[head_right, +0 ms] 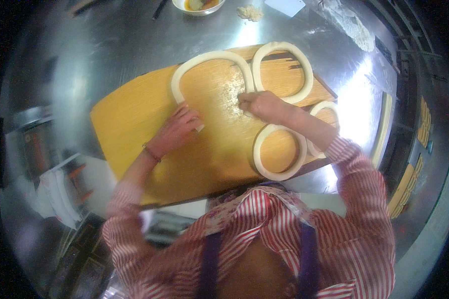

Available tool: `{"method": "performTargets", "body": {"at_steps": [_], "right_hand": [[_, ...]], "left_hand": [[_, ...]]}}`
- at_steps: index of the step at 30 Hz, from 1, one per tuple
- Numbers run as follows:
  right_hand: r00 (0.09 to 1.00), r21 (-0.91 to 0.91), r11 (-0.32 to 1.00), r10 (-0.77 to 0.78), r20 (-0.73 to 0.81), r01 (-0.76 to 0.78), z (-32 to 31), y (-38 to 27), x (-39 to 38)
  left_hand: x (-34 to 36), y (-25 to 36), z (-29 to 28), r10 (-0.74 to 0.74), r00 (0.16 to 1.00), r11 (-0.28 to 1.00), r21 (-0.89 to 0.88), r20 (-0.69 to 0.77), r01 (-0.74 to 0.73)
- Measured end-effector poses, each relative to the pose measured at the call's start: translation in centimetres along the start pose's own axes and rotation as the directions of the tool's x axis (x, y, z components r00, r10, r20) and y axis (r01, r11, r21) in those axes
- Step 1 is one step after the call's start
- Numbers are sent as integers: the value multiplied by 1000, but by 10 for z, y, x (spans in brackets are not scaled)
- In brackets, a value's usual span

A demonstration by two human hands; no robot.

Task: The person shapes long strips of dough into circular rings by hand on a wooden board. They repeatedly pick up a strip, form a loop, and press the ends together to seal the ring, arranging the finished rings on the board.

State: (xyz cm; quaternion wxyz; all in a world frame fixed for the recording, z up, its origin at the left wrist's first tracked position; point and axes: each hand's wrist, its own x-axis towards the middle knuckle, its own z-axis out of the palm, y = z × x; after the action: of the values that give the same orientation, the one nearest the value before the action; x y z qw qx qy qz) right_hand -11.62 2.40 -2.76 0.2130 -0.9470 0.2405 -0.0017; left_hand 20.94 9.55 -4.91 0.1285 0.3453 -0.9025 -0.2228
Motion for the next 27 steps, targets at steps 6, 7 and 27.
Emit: {"method": "performTargets", "body": {"at_steps": [6, 7, 27], "right_hand": [[993, 40, 994, 106, -55, -104, 1, -11, 20], [990, 3, 990, 139, -39, -139, 7, -12, 25], [832, 562, 711, 550, -70, -422, 18, -43, 64]], "left_hand": [[36, 15, 10, -237, 953, 951, -246, -187, 188], [43, 13, 16, -248, 944, 952, -236, -219, 196], [58, -20, 28, -591, 807, 589, -689, -11, 422]]}}
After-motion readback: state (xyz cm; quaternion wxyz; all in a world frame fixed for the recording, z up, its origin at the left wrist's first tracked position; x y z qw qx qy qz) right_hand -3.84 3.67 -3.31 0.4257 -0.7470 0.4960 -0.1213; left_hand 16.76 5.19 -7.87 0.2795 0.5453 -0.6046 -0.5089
